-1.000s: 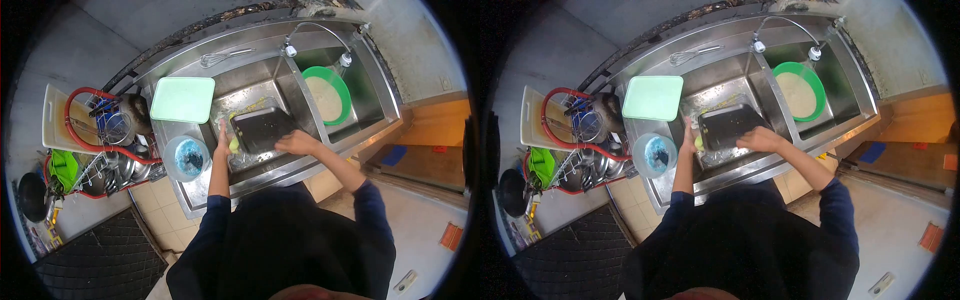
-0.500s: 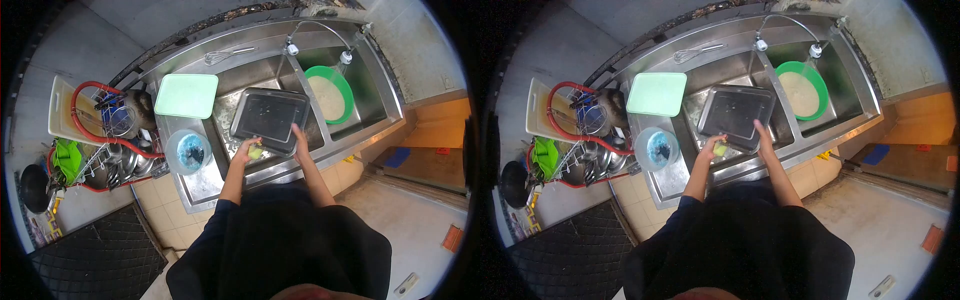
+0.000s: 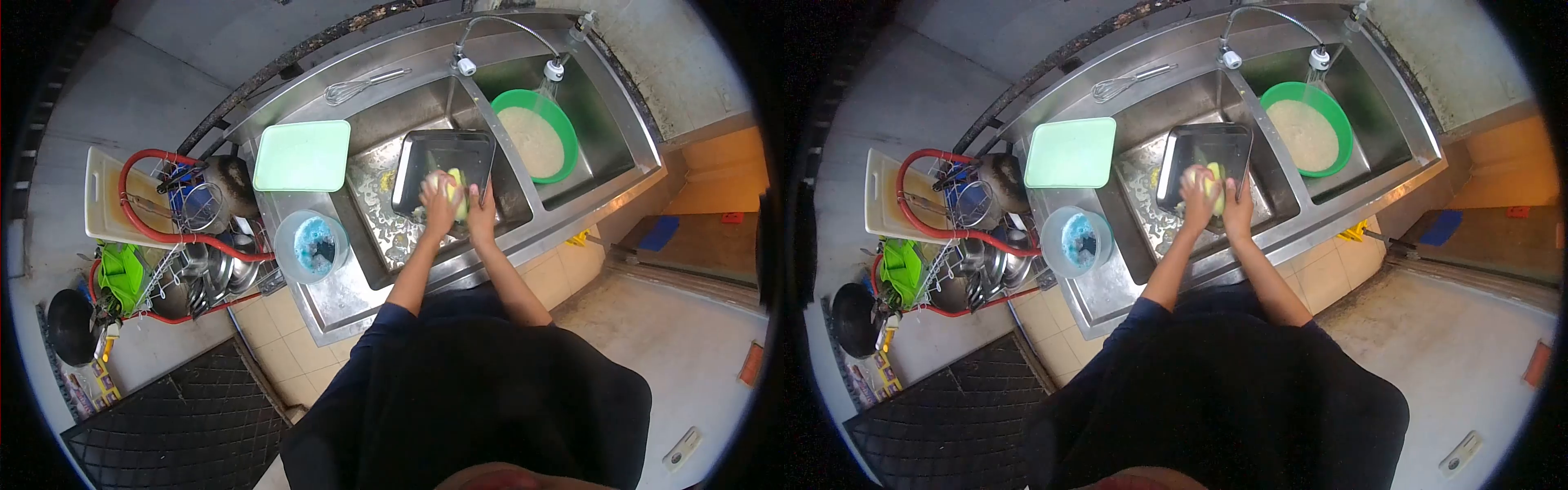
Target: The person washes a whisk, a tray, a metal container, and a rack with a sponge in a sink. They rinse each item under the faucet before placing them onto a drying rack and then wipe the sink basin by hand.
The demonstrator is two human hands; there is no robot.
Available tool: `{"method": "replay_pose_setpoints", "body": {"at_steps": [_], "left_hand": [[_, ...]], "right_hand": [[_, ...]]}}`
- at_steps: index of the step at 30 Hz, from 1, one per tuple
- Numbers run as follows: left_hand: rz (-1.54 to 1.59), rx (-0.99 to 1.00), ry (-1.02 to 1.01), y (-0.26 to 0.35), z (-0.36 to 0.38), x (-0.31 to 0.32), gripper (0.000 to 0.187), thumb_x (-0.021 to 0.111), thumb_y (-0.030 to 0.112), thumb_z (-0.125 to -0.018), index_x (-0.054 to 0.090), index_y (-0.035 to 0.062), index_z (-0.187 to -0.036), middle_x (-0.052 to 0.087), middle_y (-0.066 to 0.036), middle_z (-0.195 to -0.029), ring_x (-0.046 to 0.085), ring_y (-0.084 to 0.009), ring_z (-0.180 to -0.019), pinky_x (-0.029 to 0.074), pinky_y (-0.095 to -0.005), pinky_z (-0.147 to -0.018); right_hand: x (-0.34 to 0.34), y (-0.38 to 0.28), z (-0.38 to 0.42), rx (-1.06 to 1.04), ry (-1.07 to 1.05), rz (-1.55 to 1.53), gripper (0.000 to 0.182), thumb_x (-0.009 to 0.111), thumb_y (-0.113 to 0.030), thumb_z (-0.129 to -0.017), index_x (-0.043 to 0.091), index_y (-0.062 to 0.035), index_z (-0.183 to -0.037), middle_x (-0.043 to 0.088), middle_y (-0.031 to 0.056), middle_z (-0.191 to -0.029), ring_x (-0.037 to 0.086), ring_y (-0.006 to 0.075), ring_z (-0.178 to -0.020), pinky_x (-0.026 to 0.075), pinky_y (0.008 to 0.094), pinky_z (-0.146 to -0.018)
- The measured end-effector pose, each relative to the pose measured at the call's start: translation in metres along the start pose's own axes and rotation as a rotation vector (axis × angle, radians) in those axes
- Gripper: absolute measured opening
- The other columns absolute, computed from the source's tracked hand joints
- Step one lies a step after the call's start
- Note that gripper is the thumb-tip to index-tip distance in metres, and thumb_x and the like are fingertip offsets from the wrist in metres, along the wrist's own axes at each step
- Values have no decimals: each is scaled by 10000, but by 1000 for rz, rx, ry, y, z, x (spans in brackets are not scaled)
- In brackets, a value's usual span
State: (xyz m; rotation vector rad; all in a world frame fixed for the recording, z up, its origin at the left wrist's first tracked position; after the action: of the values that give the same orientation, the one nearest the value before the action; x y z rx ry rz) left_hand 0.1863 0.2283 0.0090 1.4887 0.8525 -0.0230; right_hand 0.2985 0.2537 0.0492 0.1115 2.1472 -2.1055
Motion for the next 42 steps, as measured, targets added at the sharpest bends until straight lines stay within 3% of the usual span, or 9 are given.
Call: {"method": "replay_pose_setpoints", "body": {"at_steps": [5, 11, 16, 18, 23, 27, 32, 36, 42], "left_hand": [[-271, -162, 34, -15, -13, -20, 289, 577, 279, -841, 513, 58, -1015, 426, -179, -1107, 406, -335, -1056, 334, -479, -866], [-270, 285, -202, -11, 11, -1, 358, 611, 189, -773, 494, -25, -1035, 466, -218, -1038, 453, -362, -1000, 356, -437, -882], [-296, -219, -514, -77, -16, -32, 363, 610, 165, -755, 551, -15, -1065, 538, -236, -1087, 504, -369, -1020, 389, -435, -906], [-136, 190, -173, -22, 5, -28, 341, 679, 125, -693, 589, -1, -997, 563, -228, -1046, 560, -358, -958, 444, -407, -864], [-202, -168, -329, -81, -8, -31, 338, 714, 74, -651, 612, 10, -967, 597, -185, -1001, 571, -350, -955, 441, -398, -869], [-95, 37, -385, -26, 8, -34, 328, 741, 85, -620, 643, 37, -929, 602, -174, -1010, 575, -335, -960, 441, -395, -871], [-339, -303, -367, -97, -13, -30, 335, 752, 87, -600, 651, 56, -918, 606, -183, -974, 591, -341, -908, 463, -398, -830], [-136, 37, -379, -15, 2, -45, 301, 757, 132, -611, 666, 61, -889, 605, -180, -963, 596, -344, -881, 462, -404, -795], [-309, -309, -441, -97, -17, -43, 282, 748, 105, -612, 662, 49, -875, 610, -165, -954, 595, -321, -909, 463, -386, -801]], "right_hand": [[-17, -28, -8, 91, 10, -229, 473, 449, -206, -945, 318, -8, -1355, 499, 143, -1245, 472, 196, -1125, 342, 295, -962], [-11, -19, -14, -10, 8, -151, 493, 465, -218, -940, 313, -8, -1359, 494, 156, -1256, 468, 191, -1138, 338, 285, -963], [-6, -32, 0, -14, -5, -63, 487, 461, -231, -942, 325, -13, -1356, 501, 156, -1249, 469, 184, -1132, 338, 278, -958], [-4, -32, -10, -36, 16, -47, 481, 460, -227, -943, 330, -16, -1355, 500, 152, -1250, 465, 180, -1135, 336, 277, -960], [-3, -30, -4, 3, -20, -124, 496, 482, -250, -935, 342, -20, -1350, 514, 112, -1226, 469, 156, -1098, 339, 268, -945], [-4, -34, -8, -19, 1, -94, 484, 474, -223, -937, 337, -11, -1350, 491, 129, -1258, 460, 171, -1125, 331, 278, -962], [1, -31, 1, -95, -39, -27, 485, 470, -202, -937, 325, -11, -1359, 469, 144, -1293, 450, 181, -1157, 319, 283, -980], [-2, -37, -2, 22, -22, -116, 500, 482, -217, -932, 326, -12, -1360, 468, 141, -1300, 447, 175, -1161, 320, 278, -978], [1, -41, 3, -87, -15, -111, 505, 505, -243, -926, 352, -7, -1346, 500, 90, -1250, 468, 137, -1095, 346, 258, -936]]}}
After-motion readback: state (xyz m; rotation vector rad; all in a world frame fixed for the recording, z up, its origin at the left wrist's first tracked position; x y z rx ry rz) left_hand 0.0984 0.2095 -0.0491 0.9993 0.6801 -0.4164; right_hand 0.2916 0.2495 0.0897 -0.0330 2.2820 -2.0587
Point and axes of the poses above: each hand's wrist, its own z-axis away from the middle knuckle, its own x-axis out of the palm, y = z × x, the point moved 3 cm from there along -z, towards the middle knuckle
